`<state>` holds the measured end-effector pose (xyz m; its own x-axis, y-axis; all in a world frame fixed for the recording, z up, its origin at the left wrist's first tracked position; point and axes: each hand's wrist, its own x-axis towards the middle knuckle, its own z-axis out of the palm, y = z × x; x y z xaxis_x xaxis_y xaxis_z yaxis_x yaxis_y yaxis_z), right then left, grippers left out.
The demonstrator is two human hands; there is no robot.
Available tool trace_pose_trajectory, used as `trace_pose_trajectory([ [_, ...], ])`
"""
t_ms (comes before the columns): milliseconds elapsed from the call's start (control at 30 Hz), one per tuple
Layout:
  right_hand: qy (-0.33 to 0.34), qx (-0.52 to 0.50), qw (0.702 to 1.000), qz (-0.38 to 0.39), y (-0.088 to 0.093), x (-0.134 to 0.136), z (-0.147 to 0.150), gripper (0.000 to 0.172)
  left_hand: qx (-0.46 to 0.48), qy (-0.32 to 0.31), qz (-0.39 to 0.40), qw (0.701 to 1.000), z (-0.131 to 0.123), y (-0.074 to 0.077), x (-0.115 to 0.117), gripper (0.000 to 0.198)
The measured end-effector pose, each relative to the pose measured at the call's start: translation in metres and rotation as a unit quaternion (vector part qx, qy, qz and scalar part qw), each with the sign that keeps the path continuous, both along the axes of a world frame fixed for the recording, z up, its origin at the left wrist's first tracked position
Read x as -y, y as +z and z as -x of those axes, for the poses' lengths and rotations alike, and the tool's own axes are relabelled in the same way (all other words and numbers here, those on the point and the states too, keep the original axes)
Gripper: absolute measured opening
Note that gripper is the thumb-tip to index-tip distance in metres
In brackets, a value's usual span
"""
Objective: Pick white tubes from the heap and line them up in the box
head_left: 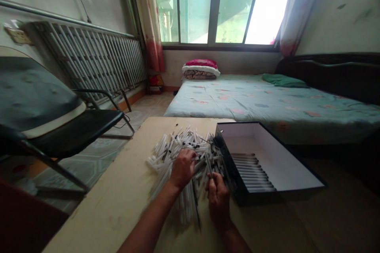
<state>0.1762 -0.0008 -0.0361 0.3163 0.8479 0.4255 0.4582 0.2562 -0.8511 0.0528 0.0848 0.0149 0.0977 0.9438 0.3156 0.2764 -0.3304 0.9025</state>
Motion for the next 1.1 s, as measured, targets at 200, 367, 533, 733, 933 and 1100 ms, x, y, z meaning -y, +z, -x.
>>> trace_pose_trajectory([
  [200,0.047,0.067,0.996,-0.020,0.002,0.003,0.006,0.022,0.213,0.047,0.071,0.973,0.024,0.003,0.028,0.024],
  [367,0.109,0.145,0.982,-0.048,0.003,0.009,0.016,0.018,0.466,0.061,0.191,0.862,0.038,-0.007,0.044,0.040],
  [533,0.128,0.171,0.976,-0.052,0.001,0.012,0.020,0.016,0.497,0.073,0.194,0.842,0.040,-0.017,0.046,0.029],
  [733,0.136,0.178,0.973,-0.047,0.003,0.012,0.019,0.015,0.471,0.068,0.188,0.859,0.035,-0.014,0.047,0.029],
  [933,0.129,0.180,0.975,-0.039,0.000,0.011,0.020,0.017,0.440,0.043,0.183,0.878,0.027,-0.010,0.053,0.029],
  [1100,0.122,0.209,0.969,-0.042,-0.001,0.011,0.023,0.021,0.434,0.021,0.175,0.884,0.023,-0.011,0.056,0.021],
])
